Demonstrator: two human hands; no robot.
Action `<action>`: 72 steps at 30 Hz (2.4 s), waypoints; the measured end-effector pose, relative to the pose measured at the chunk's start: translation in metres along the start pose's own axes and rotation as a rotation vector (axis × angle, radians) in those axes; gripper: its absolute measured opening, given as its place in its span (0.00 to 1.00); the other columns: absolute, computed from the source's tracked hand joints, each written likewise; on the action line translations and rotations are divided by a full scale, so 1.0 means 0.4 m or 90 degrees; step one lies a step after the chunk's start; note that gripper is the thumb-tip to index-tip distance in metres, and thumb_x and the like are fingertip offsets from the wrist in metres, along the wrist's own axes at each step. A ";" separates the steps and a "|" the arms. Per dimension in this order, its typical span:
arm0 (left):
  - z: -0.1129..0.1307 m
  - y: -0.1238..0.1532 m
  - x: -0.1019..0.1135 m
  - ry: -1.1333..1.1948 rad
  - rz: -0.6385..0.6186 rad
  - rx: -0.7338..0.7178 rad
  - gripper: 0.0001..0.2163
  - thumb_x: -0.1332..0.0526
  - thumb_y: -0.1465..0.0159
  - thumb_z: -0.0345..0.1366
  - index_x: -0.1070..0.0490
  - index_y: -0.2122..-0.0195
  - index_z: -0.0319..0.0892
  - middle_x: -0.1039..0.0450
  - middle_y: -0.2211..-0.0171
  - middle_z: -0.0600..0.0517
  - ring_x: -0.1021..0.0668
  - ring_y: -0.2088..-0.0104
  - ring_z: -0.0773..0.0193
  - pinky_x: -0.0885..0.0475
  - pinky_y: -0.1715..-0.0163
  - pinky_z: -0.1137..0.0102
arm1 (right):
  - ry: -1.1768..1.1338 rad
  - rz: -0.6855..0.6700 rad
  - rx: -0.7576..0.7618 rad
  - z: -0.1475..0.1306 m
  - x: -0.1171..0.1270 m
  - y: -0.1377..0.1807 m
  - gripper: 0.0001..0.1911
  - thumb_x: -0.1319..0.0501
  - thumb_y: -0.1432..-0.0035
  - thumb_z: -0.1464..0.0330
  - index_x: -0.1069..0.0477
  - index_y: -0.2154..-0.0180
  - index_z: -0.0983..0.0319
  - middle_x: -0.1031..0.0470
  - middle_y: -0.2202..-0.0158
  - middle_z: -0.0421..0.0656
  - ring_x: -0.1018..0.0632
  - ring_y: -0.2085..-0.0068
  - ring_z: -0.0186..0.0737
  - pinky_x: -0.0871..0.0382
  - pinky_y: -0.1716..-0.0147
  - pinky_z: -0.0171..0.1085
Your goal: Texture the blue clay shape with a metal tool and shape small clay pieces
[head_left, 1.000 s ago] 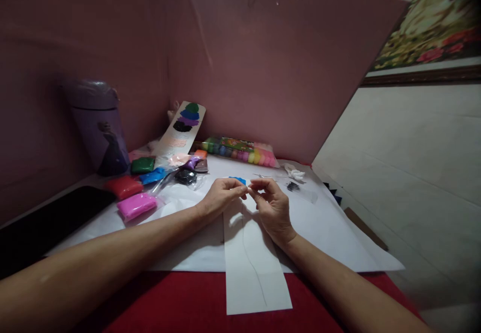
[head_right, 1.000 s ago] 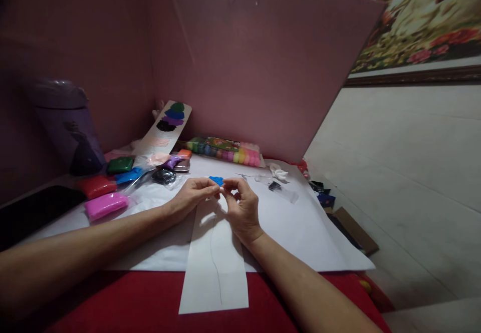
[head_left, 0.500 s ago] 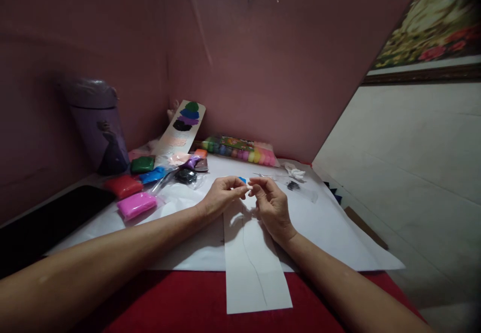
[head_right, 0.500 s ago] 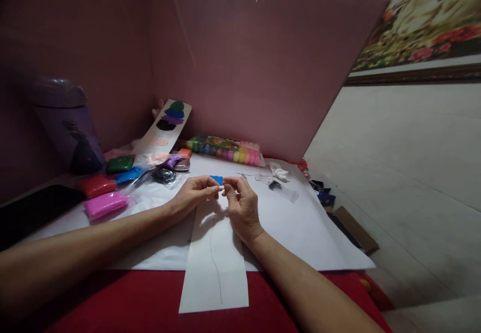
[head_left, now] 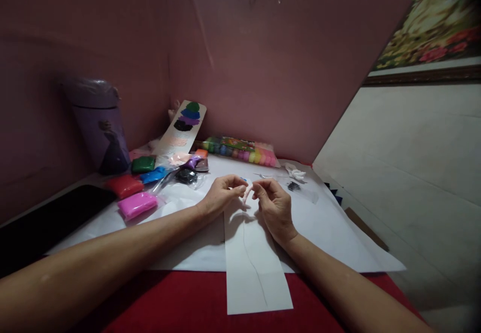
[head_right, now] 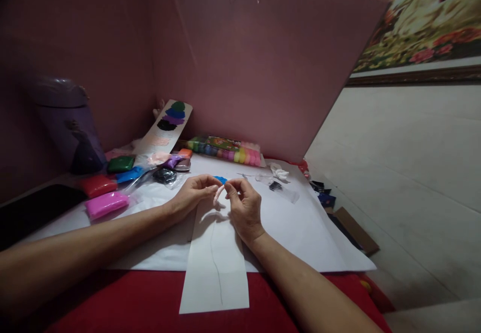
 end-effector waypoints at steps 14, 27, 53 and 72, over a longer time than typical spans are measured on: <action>0.000 -0.005 0.004 -0.037 0.025 -0.025 0.13 0.32 0.50 0.42 0.27 0.70 0.36 0.27 0.73 0.50 0.27 0.71 0.65 0.33 0.68 0.69 | -0.016 0.012 -0.026 0.004 0.000 0.002 0.10 0.40 0.42 0.62 0.30 0.63 0.61 0.28 0.73 0.39 0.27 0.73 0.35 0.34 0.77 0.33; 0.000 -0.008 0.005 -0.088 0.006 -0.052 0.17 0.40 0.42 0.48 0.27 0.75 0.38 0.29 0.76 0.51 0.29 0.72 0.65 0.35 0.68 0.70 | 0.063 -0.037 0.044 0.004 -0.005 0.003 0.06 0.38 0.43 0.65 0.28 0.65 0.60 0.28 0.67 0.42 0.26 0.64 0.40 0.31 0.69 0.37; 0.002 -0.009 0.009 0.006 0.072 -0.065 0.14 0.35 0.45 0.44 0.30 0.66 0.39 0.26 0.74 0.52 0.25 0.70 0.64 0.33 0.67 0.69 | -0.003 -0.028 -0.039 0.002 -0.003 0.000 0.10 0.40 0.42 0.61 0.29 0.66 0.62 0.28 0.75 0.39 0.27 0.76 0.34 0.35 0.79 0.32; 0.007 -0.005 0.001 0.021 0.055 -0.065 0.11 0.31 0.49 0.41 0.24 0.70 0.37 0.25 0.72 0.51 0.26 0.69 0.65 0.33 0.64 0.70 | -0.057 -0.093 -0.089 0.010 -0.010 -0.002 0.12 0.37 0.46 0.60 0.28 0.69 0.63 0.29 0.78 0.38 0.30 0.80 0.31 0.36 0.80 0.31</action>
Point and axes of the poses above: each hand's wrist, its own y-axis away from the middle knuckle, its own x-axis out of the back of the hand, z = x × y, the point moved 2 cm from there along -y, towards the middle knuckle
